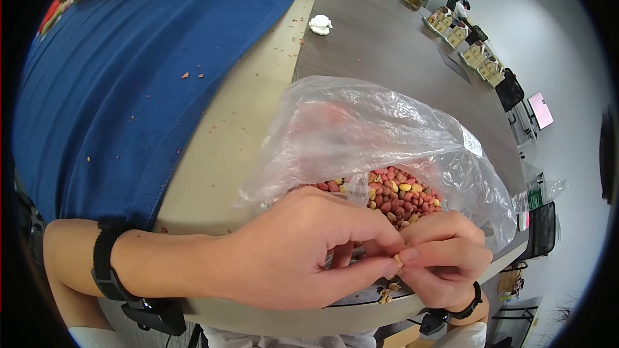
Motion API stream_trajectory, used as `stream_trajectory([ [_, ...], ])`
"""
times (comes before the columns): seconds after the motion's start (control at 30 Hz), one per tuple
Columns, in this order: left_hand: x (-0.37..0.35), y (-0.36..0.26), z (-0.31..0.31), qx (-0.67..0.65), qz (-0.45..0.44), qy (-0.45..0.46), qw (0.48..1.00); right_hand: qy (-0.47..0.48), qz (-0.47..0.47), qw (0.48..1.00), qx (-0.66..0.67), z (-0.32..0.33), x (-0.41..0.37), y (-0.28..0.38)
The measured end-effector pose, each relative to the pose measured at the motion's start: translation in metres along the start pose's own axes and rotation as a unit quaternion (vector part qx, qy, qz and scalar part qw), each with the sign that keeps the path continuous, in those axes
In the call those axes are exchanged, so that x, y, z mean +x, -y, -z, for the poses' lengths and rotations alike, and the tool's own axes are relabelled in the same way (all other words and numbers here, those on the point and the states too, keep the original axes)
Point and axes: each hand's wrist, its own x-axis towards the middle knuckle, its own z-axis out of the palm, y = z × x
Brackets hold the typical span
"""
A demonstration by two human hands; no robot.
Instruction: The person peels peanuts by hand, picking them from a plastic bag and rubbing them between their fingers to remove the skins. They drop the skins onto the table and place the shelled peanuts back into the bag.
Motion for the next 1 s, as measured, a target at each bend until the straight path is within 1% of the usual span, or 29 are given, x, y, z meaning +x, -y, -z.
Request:
stream_trajectory([
  [0.03,0.000,0.001,-0.001,0.000,-0.005,-0.001,1.000,0.000,0.000,1.000,-0.001,-0.001,-0.001,0.001],
  [0.1,0.000,0.001,-0.001,0.002,-0.011,-0.002,1.000,-0.047,-0.055,0.997,0.020,-0.005,-0.002,0.004],
  [0.13,0.000,-0.001,-0.001,-0.002,-0.001,0.000,1.000,-0.048,-0.055,0.997,0.020,-0.004,-0.002,0.004],
  [0.17,0.000,-0.001,0.000,-0.006,0.010,0.003,1.000,-0.040,-0.054,0.998,0.015,-0.004,-0.002,0.004],
  [0.23,0.000,0.001,0.000,0.001,0.002,-0.003,1.000,-0.034,-0.053,0.998,0.010,-0.003,-0.002,0.004],
  [0.3,0.000,-0.001,0.000,0.009,-0.005,-0.009,1.000,-0.025,-0.029,0.999,-0.009,-0.002,-0.003,0.002],
  [0.37,-0.001,-0.005,0.000,-0.018,0.044,0.001,0.999,-0.012,-0.032,0.999,-0.022,0.001,0.000,0.006],
  [0.4,0.000,-0.005,0.000,-0.009,0.049,-0.003,0.999,0.001,-0.032,0.999,-0.031,0.003,0.002,0.007],
  [0.47,0.001,0.002,0.001,0.027,-0.011,0.007,1.000,-0.004,-0.036,0.998,-0.051,-0.001,-0.001,0.006],
  [0.53,-0.001,0.010,-0.004,0.032,-0.047,-0.033,0.998,-0.027,-0.045,0.990,-0.132,-0.006,-0.006,0.009],
  [0.6,-0.001,0.001,-0.003,-0.010,0.022,-0.033,0.999,-0.083,-0.050,0.993,-0.068,-0.008,-0.018,-0.006],
  [0.63,0.000,0.002,-0.010,-0.003,0.005,-0.054,0.999,-0.029,-0.111,0.993,-0.017,-0.003,-0.002,0.024],
  [0.67,0.000,0.004,-0.012,0.001,-0.016,-0.072,0.997,-0.009,-0.096,0.994,-0.047,-0.001,-0.001,0.026],
  [0.73,-0.001,0.000,-0.011,0.004,0.008,-0.074,0.997,-0.015,-0.058,0.993,-0.099,-0.003,-0.003,0.025],
  [0.77,-0.004,-0.004,-0.011,0.020,0.008,-0.085,0.996,-0.009,-0.069,0.993,-0.099,-0.003,-0.005,0.026],
  [0.8,-0.005,-0.007,-0.011,0.009,0.041,-0.073,0.996,-0.004,-0.080,0.991,-0.102,-0.003,-0.008,0.025],
  [0.83,-0.002,-0.004,-0.011,-0.002,0.070,-0.062,0.996,-0.004,-0.063,0.993,-0.099,-0.001,-0.015,0.017],
  [0.9,-0.002,-0.001,-0.013,-0.001,0.047,-0.070,0.996,-0.007,-0.089,0.990,-0.107,-0.001,-0.024,0.013],
  [0.93,-0.002,-0.001,-0.013,-0.012,0.031,-0.068,0.997,-0.007,-0.078,0.991,-0.106,-0.001,-0.024,0.010],
  [1.0,-0.003,-0.004,-0.012,-0.009,0.036,-0.069,0.997,-0.003,-0.033,0.994,-0.108,-0.003,-0.024,0.007],
])
